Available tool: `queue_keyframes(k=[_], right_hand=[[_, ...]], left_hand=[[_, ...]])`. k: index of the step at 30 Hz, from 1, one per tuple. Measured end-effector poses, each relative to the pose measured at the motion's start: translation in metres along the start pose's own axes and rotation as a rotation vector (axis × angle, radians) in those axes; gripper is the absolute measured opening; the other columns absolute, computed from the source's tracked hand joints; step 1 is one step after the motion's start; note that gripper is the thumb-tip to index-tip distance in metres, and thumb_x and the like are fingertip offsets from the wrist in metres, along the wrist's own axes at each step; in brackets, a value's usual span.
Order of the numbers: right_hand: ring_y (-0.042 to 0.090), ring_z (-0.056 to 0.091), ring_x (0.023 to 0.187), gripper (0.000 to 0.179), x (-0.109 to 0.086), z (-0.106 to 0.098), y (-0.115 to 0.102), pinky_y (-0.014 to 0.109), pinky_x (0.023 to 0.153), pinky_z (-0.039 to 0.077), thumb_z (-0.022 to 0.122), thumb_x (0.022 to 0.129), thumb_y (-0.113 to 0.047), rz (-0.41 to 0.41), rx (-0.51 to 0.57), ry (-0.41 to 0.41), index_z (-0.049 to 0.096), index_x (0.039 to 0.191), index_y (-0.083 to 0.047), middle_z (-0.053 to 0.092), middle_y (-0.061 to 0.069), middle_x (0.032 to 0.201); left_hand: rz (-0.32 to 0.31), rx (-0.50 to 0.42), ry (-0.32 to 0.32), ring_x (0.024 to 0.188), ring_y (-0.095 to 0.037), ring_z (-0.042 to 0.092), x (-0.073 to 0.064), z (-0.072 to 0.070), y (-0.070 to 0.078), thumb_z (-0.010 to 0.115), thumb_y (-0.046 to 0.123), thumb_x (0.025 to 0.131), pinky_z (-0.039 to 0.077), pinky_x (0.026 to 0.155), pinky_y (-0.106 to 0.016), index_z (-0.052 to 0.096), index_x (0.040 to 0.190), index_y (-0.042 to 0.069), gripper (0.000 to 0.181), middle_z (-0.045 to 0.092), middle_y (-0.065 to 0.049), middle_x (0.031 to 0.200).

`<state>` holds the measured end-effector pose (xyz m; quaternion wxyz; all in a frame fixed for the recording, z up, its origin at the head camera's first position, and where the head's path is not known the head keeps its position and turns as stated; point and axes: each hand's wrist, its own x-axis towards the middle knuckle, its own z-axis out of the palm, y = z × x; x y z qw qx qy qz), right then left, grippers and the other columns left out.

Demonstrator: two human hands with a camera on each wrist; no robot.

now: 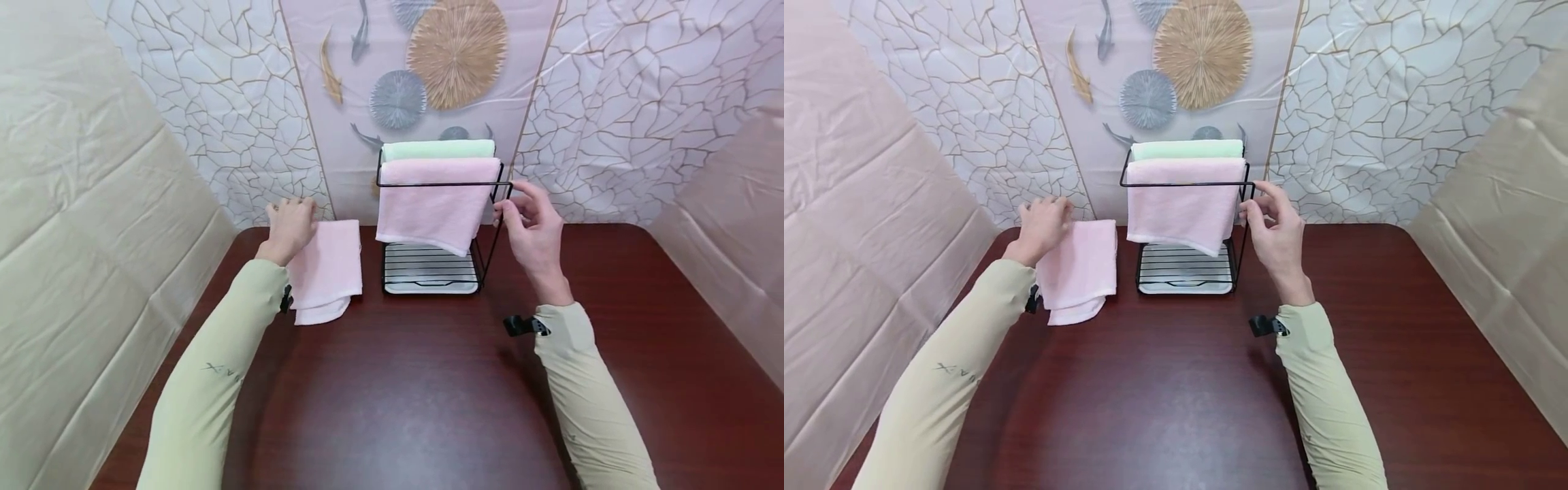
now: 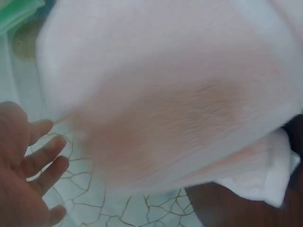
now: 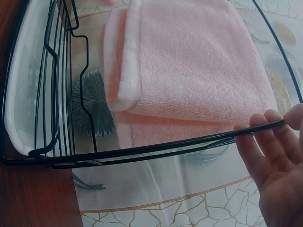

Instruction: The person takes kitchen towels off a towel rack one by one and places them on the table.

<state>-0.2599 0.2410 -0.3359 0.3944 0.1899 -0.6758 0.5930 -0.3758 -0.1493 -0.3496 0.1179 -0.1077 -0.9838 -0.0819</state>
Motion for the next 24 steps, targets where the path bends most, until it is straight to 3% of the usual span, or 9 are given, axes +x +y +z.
queue_keyframes(k=[4, 9, 13, 19, 24], right_hand=[[0.008, 0.065, 0.067, 0.033, 0.001, 0.0, 0.013, 0.015, 0.061, 0.051, 0.059, 0.092, 0.007, -0.001, -0.028, 0.012, 0.057, 0.124, 0.008, 0.07, 0.011, 0.082], [0.007, 0.066, 0.067, 0.033, 0.0, -0.001, 0.015, 0.015, 0.06, 0.051, 0.06, 0.091, 0.008, 0.0, -0.038, 0.022, 0.058, 0.124, 0.008, 0.069, 0.017, 0.082], [0.009, 0.066, 0.067, 0.033, 0.0, 0.0, 0.002, 0.014, 0.06, 0.051, 0.059, 0.091, 0.008, 0.01, -0.034, 0.022, 0.057, 0.124, 0.008, 0.069, 0.016, 0.082], [0.003, 0.065, 0.067, 0.033, -0.002, 0.001, -0.009, 0.014, 0.06, 0.051, 0.059, 0.091, 0.008, 0.015, -0.014, 0.018, 0.057, 0.123, 0.01, 0.07, 0.01, 0.082], [0.009, 0.066, 0.068, 0.033, -0.002, 0.004, -0.011, 0.014, 0.06, 0.05, 0.059, 0.091, 0.008, 0.002, -0.023, 0.006, 0.058, 0.124, 0.007, 0.07, 0.009, 0.083]], left_hand=[[-0.023, -0.038, 0.07, 0.11, -0.039, 0.051, 0.001, -0.003, -0.006, 0.045, 0.012, 0.099, 0.024, 0.103, -0.064, 0.061, 0.111, 0.01, 0.02, 0.064, -0.014, 0.116], [-0.012, -0.103, 0.126, 0.111, -0.04, 0.054, -0.001, -0.014, -0.004, 0.04, 0.023, 0.104, 0.029, 0.099, -0.061, 0.062, 0.112, 0.009, 0.027, 0.067, -0.016, 0.114], [0.02, -0.204, 0.166, 0.108, -0.038, 0.058, -0.002, -0.025, 0.007, 0.042, 0.026, 0.104, 0.033, 0.096, -0.058, 0.064, 0.111, 0.009, 0.029, 0.07, -0.013, 0.107], [0.065, -0.314, 0.217, 0.102, -0.033, 0.063, -0.001, -0.041, 0.027, 0.04, 0.027, 0.104, 0.04, 0.09, -0.053, 0.064, 0.111, 0.007, 0.031, 0.071, -0.011, 0.109], [0.096, -0.39, 0.264, 0.098, -0.032, 0.063, -0.002, -0.054, 0.038, 0.041, 0.027, 0.104, 0.045, 0.09, -0.049, 0.062, 0.114, 0.005, 0.032, 0.071, -0.014, 0.109]])
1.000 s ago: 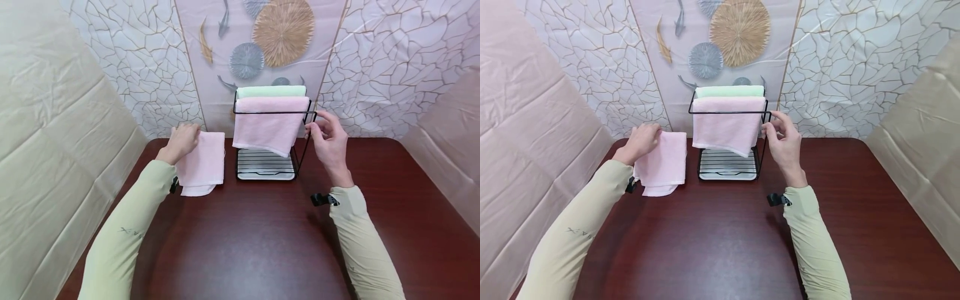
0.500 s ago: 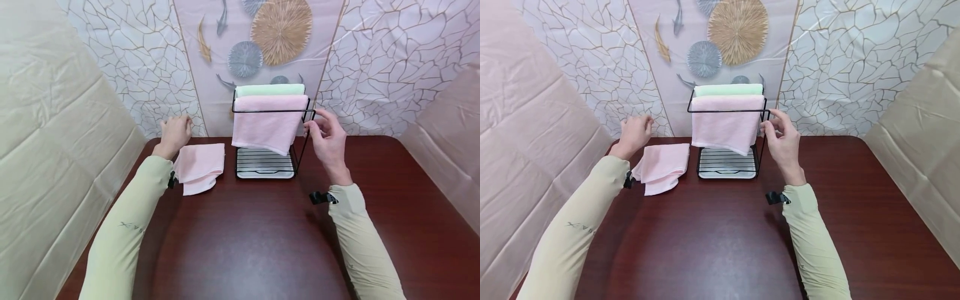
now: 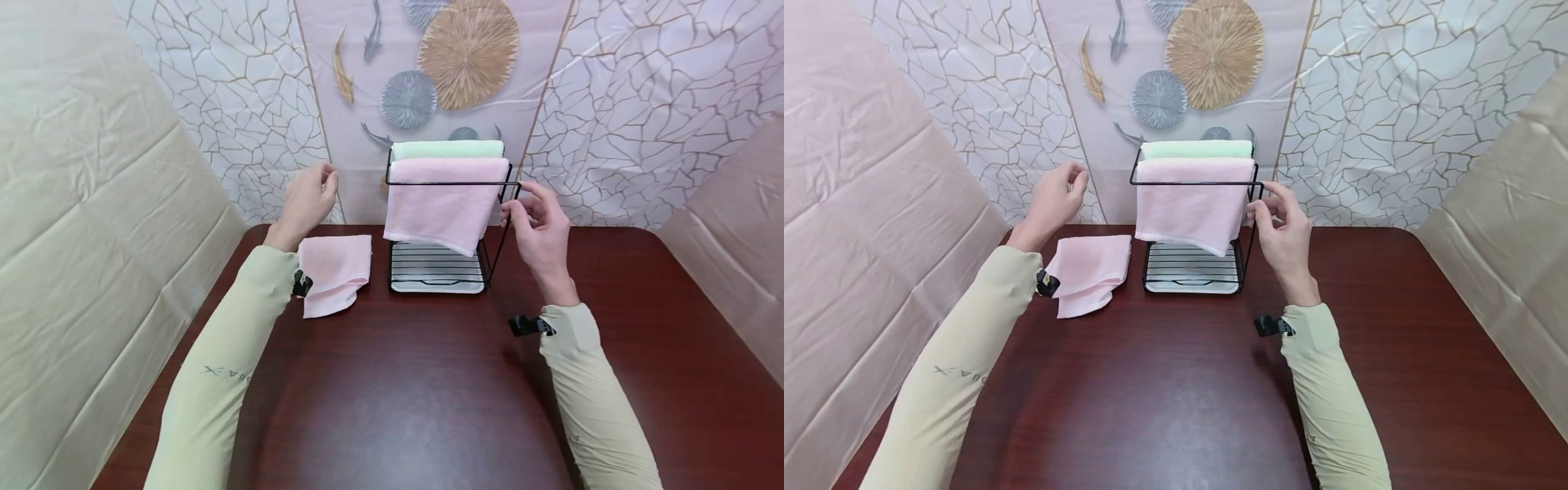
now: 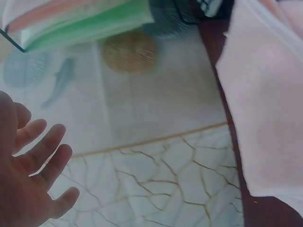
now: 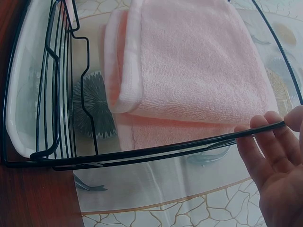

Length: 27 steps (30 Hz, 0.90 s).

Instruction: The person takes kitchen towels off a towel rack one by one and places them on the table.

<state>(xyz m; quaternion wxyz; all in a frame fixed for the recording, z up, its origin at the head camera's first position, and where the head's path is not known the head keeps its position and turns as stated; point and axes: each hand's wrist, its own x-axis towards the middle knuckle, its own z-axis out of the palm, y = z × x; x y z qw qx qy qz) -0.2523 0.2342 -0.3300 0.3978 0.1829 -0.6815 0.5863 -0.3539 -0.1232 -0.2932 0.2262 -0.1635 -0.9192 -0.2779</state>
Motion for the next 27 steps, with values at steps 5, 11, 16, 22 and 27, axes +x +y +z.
queue_keyframes(k=[5, 11, 16, 22, 27], right_hand=[[0.012, 0.066, 0.068, 0.033, 0.001, 0.001, 0.002, 0.014, 0.059, 0.05, 0.059, 0.091, 0.008, -0.011, 0.005, -0.001, 0.058, 0.124, 0.009, 0.07, 0.006, 0.082], [0.012, 0.066, 0.067, 0.032, 0.002, 0.002, 0.002, 0.014, 0.06, 0.051, 0.059, 0.091, 0.009, -0.007, 0.022, 0.001, 0.057, 0.123, 0.009, 0.07, 0.01, 0.081], [0.014, 0.066, 0.067, 0.032, 0.002, 0.003, 0.0, 0.014, 0.06, 0.051, 0.059, 0.091, 0.009, -0.007, 0.016, -0.001, 0.057, 0.123, 0.012, 0.07, 0.015, 0.081], [0.003, 0.065, 0.068, 0.032, 0.001, 0.002, -0.001, 0.015, 0.061, 0.051, 0.059, 0.092, 0.008, 0.001, -0.003, -0.01, 0.058, 0.124, 0.008, 0.069, 0.019, 0.083], [0.002, 0.065, 0.068, 0.033, 0.0, 0.0, 0.003, 0.015, 0.061, 0.052, 0.059, 0.091, 0.008, 0.013, 0.007, -0.001, 0.058, 0.124, 0.007, 0.07, 0.01, 0.083]], left_hand=[[0.028, -0.101, 0.002, 0.094, -0.029, 0.061, 0.006, -0.004, 0.018, 0.044, 0.027, 0.103, 0.047, 0.085, -0.043, 0.061, 0.117, 0.004, 0.032, 0.069, -0.015, 0.108], [0.053, -0.165, 0.021, 0.097, -0.025, 0.062, 0.013, -0.007, 0.04, 0.048, 0.026, 0.102, 0.048, 0.088, -0.039, 0.062, 0.115, 0.006, 0.028, 0.068, -0.013, 0.109], [0.08, -0.207, 0.024, 0.104, -0.023, 0.062, 0.016, -0.006, 0.054, 0.051, 0.024, 0.101, 0.048, 0.092, -0.037, 0.062, 0.114, 0.006, 0.025, 0.067, -0.012, 0.112], [0.124, -0.235, 0.027, 0.109, -0.02, 0.062, 0.02, -0.001, 0.073, 0.053, 0.023, 0.1, 0.046, 0.095, -0.034, 0.062, 0.115, 0.008, 0.023, 0.066, -0.009, 0.115], [0.186, -0.261, 0.017, 0.107, -0.019, 0.06, 0.026, 0.002, 0.093, 0.053, 0.016, 0.099, 0.047, 0.094, -0.032, 0.062, 0.115, 0.006, 0.021, 0.065, -0.009, 0.113]])
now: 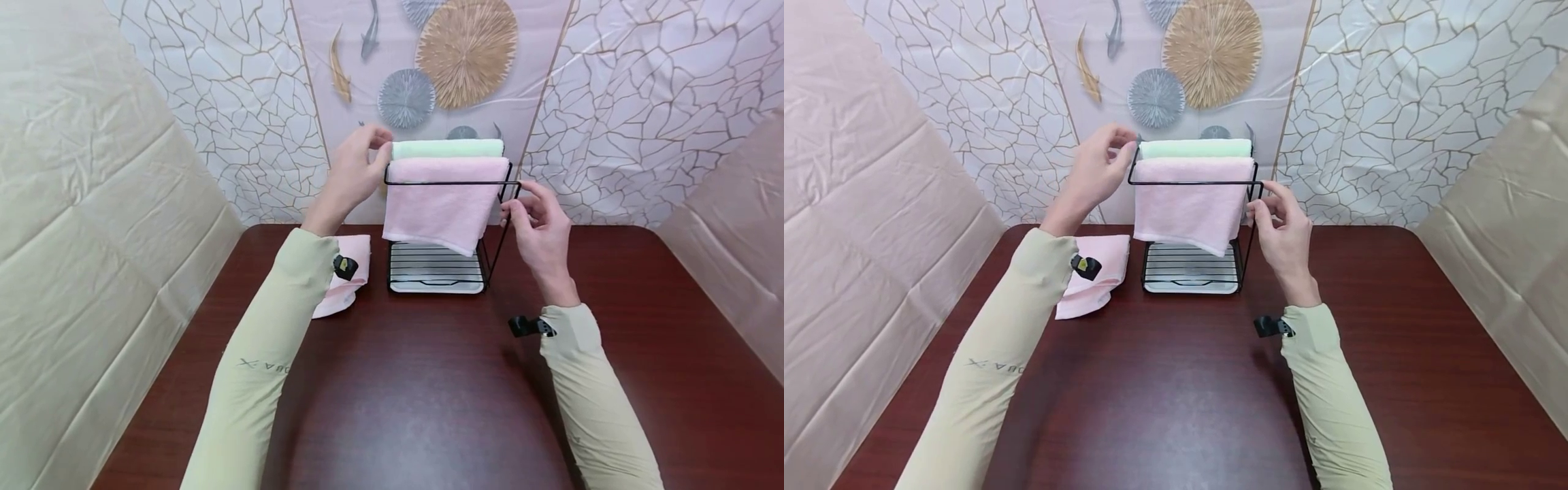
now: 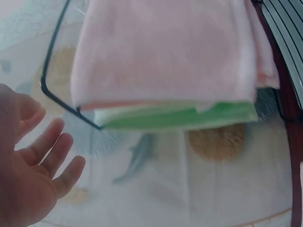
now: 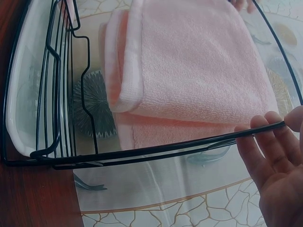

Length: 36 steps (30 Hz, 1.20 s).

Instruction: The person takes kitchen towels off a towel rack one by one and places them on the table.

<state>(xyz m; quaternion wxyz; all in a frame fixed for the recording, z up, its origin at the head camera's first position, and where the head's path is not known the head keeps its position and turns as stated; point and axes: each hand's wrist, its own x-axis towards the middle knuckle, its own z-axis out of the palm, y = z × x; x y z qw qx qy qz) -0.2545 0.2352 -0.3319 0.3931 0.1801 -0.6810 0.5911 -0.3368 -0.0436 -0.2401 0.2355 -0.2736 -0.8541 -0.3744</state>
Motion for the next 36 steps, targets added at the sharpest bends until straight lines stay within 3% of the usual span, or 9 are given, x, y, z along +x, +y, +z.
queue_keyframes(k=[5, 8, 13, 19, 25, 30, 33, 36], right_hand=[[0.003, 0.065, 0.067, 0.034, 0.002, -0.003, 0.016, 0.016, 0.062, 0.053, 0.059, 0.091, 0.009, -0.005, 0.022, 0.012, 0.057, 0.125, 0.009, 0.07, 0.005, 0.083], [0.003, 0.065, 0.067, 0.034, 0.003, -0.003, 0.021, 0.016, 0.062, 0.053, 0.059, 0.092, 0.008, -0.008, 0.023, 0.007, 0.057, 0.126, 0.007, 0.07, 0.008, 0.083], [0.003, 0.065, 0.067, 0.034, 0.004, -0.001, 0.012, 0.017, 0.063, 0.054, 0.058, 0.091, 0.009, -0.004, 0.033, -0.004, 0.056, 0.125, 0.009, 0.07, 0.01, 0.082], [0.002, 0.065, 0.067, 0.032, 0.002, -0.002, -0.003, 0.015, 0.063, 0.052, 0.058, 0.092, 0.008, -0.014, 0.011, 0.0, 0.055, 0.124, 0.011, 0.07, 0.005, 0.082], [0.003, 0.065, 0.068, 0.033, 0.0, -0.002, -0.004, 0.015, 0.064, 0.052, 0.058, 0.092, 0.008, -0.004, 0.001, -0.006, 0.059, 0.125, 0.005, 0.07, 0.009, 0.083], [0.002, 0.065, 0.069, 0.033, -0.001, 0.001, -0.002, 0.015, 0.065, 0.053, 0.058, 0.092, 0.008, 0.005, 0.009, -0.01, 0.059, 0.125, 0.003, 0.07, 0.009, 0.083], [0.001, 0.065, 0.069, 0.033, -0.002, 0.002, -0.003, 0.015, 0.065, 0.052, 0.058, 0.093, 0.008, -0.002, 0.001, -0.009, 0.059, 0.125, 0.004, 0.07, 0.011, 0.083], [0.001, 0.065, 0.069, 0.032, -0.002, 0.003, -0.004, 0.015, 0.065, 0.052, 0.058, 0.093, 0.007, -0.011, -0.011, -0.005, 0.059, 0.125, 0.006, 0.069, 0.015, 0.083]], left_hand=[[0.086, 0.044, -0.065, 0.107, -0.02, 0.059, 0.012, 0.005, 0.015, 0.056, 0.015, 0.098, 0.044, 0.097, -0.03, 0.066, 0.113, 0.005, 0.021, 0.067, -0.008, 0.111], [0.099, 0.077, -0.135, 0.111, -0.018, 0.058, 0.016, 0.006, 0.02, 0.057, 0.017, 0.098, 0.042, 0.099, -0.028, 0.067, 0.114, 0.008, 0.021, 0.068, -0.005, 0.114], [0.08, 0.094, -0.212, 0.117, -0.017, 0.057, 0.02, 0.009, 0.025, 0.056, 0.021, 0.099, 0.042, 0.101, -0.029, 0.066, 0.118, 0.012, 0.024, 0.068, -0.002, 0.118], [0.039, 0.131, -0.309, 0.119, -0.017, 0.057, 0.028, 0.016, 0.029, 0.053, 0.021, 0.1, 0.042, 0.103, -0.03, 0.065, 0.124, 0.014, 0.028, 0.067, -0.003, 0.124], [-0.004, 0.157, -0.436, 0.116, -0.016, 0.063, 0.034, 0.024, 0.032, 0.047, 0.013, 0.099, 0.047, 0.1, -0.029, 0.065, 0.125, 0.01, 0.032, 0.069, -0.008, 0.123], [-0.036, 0.239, -0.525, 0.119, -0.017, 0.057, 0.037, 0.024, 0.033, 0.045, 0.012, 0.1, 0.043, 0.105, -0.033, 0.062, 0.13, 0.009, 0.035, 0.065, -0.006, 0.129], [-0.036, 0.284, -0.56, 0.105, -0.017, 0.057, 0.039, 0.025, 0.034, 0.045, 0.014, 0.1, 0.045, 0.096, -0.032, 0.067, 0.121, 0.01, 0.031, 0.067, -0.005, 0.116], [-0.049, 0.297, -0.539, 0.093, -0.016, 0.057, 0.039, 0.027, 0.035, 0.05, 0.019, 0.101, 0.046, 0.085, -0.03, 0.071, 0.109, 0.011, 0.024, 0.068, -0.003, 0.102]])
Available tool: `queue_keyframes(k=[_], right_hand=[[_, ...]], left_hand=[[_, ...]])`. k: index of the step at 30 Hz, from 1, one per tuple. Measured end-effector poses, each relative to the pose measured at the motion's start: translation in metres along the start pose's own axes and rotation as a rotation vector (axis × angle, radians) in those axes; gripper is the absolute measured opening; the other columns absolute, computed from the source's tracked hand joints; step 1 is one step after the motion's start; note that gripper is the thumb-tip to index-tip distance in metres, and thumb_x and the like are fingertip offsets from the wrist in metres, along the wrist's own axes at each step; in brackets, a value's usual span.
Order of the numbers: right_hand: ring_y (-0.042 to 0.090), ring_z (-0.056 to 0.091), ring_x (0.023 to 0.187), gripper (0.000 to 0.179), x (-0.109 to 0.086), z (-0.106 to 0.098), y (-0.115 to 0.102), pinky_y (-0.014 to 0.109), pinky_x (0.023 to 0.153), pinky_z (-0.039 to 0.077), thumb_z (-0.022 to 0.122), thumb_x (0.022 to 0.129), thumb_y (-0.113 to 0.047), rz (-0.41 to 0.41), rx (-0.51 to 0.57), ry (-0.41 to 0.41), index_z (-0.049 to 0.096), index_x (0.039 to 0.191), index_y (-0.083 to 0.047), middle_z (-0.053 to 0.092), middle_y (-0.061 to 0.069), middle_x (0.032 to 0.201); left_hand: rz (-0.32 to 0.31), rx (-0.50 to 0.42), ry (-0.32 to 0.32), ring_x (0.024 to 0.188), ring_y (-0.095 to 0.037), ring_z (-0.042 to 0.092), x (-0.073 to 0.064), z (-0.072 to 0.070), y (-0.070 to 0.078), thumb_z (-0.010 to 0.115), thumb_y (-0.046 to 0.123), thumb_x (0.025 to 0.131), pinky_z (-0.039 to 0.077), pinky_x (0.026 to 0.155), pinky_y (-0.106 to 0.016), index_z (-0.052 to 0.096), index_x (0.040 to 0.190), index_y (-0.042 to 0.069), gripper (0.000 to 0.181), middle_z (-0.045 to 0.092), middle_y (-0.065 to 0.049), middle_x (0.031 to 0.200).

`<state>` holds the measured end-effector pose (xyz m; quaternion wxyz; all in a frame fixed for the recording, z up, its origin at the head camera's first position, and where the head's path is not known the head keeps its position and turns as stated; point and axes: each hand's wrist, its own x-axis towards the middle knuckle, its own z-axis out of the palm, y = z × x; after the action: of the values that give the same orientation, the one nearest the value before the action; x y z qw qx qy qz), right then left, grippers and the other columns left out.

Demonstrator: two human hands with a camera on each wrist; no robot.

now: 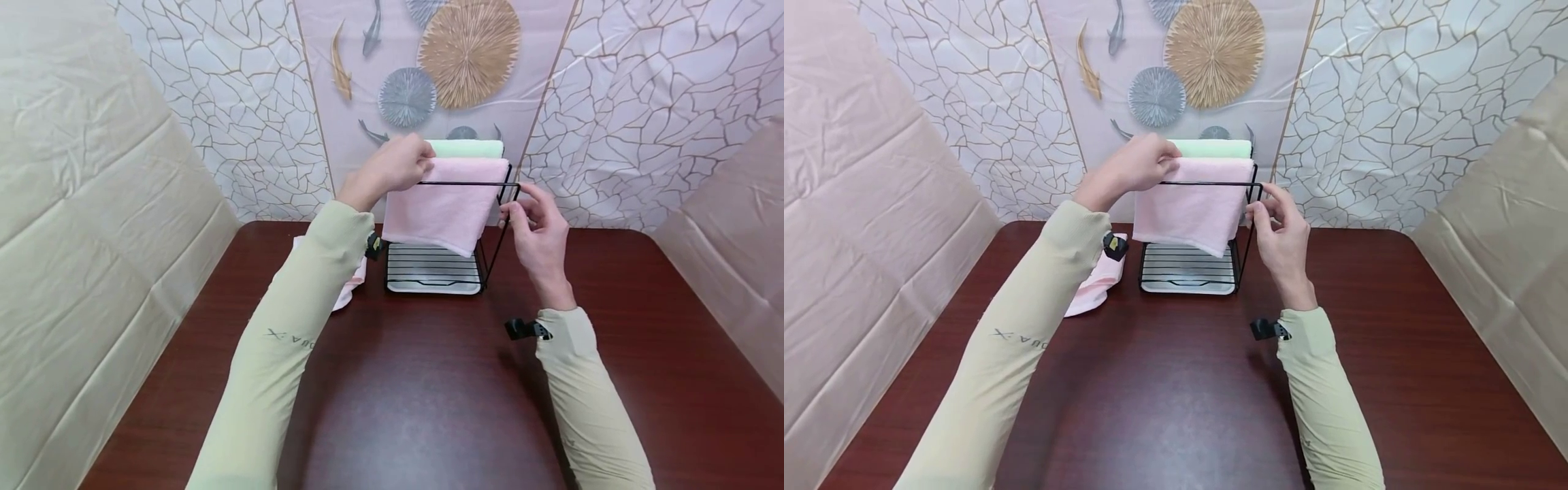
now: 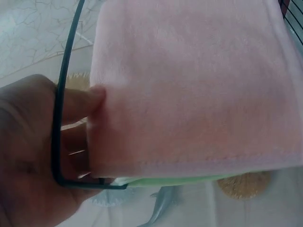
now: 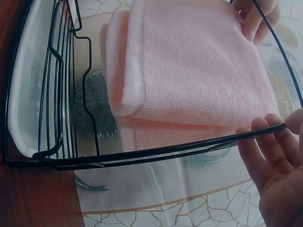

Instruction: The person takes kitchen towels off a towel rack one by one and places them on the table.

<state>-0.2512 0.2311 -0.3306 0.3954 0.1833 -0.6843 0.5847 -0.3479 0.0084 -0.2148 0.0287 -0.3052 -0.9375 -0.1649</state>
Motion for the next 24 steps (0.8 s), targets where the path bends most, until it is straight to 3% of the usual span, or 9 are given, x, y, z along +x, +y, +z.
queue_keyframes(k=[7, 14, 20, 24], right_hand=[[0.001, 0.064, 0.068, 0.032, -0.0004, 0.0, 0.0003, 0.014, 0.064, 0.051, 0.058, 0.092, 0.008, 0.0, -0.014, 0.003, 0.057, 0.124, 0.008, 0.069, 0.009, 0.082], [0.0, 0.064, 0.068, 0.031, 0.0008, 0.0001, -0.0005, 0.014, 0.063, 0.051, 0.058, 0.092, 0.008, -0.001, -0.013, 0.01, 0.057, 0.124, 0.01, 0.069, 0.011, 0.081], [0.001, 0.064, 0.068, 0.032, 0.0009, 0.0001, -0.0004, 0.014, 0.064, 0.051, 0.058, 0.092, 0.008, 0.0, -0.016, 0.01, 0.056, 0.124, 0.011, 0.069, 0.01, 0.082], [0.005, 0.065, 0.068, 0.032, 0.0009, -0.0011, 0.0082, 0.013, 0.063, 0.051, 0.058, 0.092, 0.007, 0.009, -0.035, 0.015, 0.058, 0.125, 0.007, 0.069, 0.006, 0.082]], left_hand=[[-0.042, -0.001, 0.113, 0.089, -0.015, 0.06, 0.0023, 0.0057, 0.0024, 0.06, 0.026, 0.098, 0.047, 0.08, -0.028, 0.071, 0.106, 0.012, 0.019, 0.07, 0.0, 0.101], [-0.013, -0.003, 0.188, 0.092, -0.017, 0.055, 0.0008, 0.0083, 0.0032, 0.061, 0.025, 0.098, 0.046, 0.084, -0.03, 0.065, 0.102, 0.009, 0.018, 0.063, -0.003, 0.099], [0.008, 0.049, 0.206, 0.105, -0.024, 0.051, 0.0003, 0.0073, 0.0055, 0.054, 0.027, 0.101, 0.041, 0.096, -0.034, 0.057, 0.112, 0.007, 0.023, 0.06, -0.007, 0.108], [-0.015, 0.047, 0.201, 0.104, -0.021, 0.051, 0.0018, 0.0071, 0.0093, 0.047, 0.028, 0.103, 0.042, 0.095, -0.032, 0.051, 0.117, 0.009, 0.024, 0.056, -0.005, 0.11]])
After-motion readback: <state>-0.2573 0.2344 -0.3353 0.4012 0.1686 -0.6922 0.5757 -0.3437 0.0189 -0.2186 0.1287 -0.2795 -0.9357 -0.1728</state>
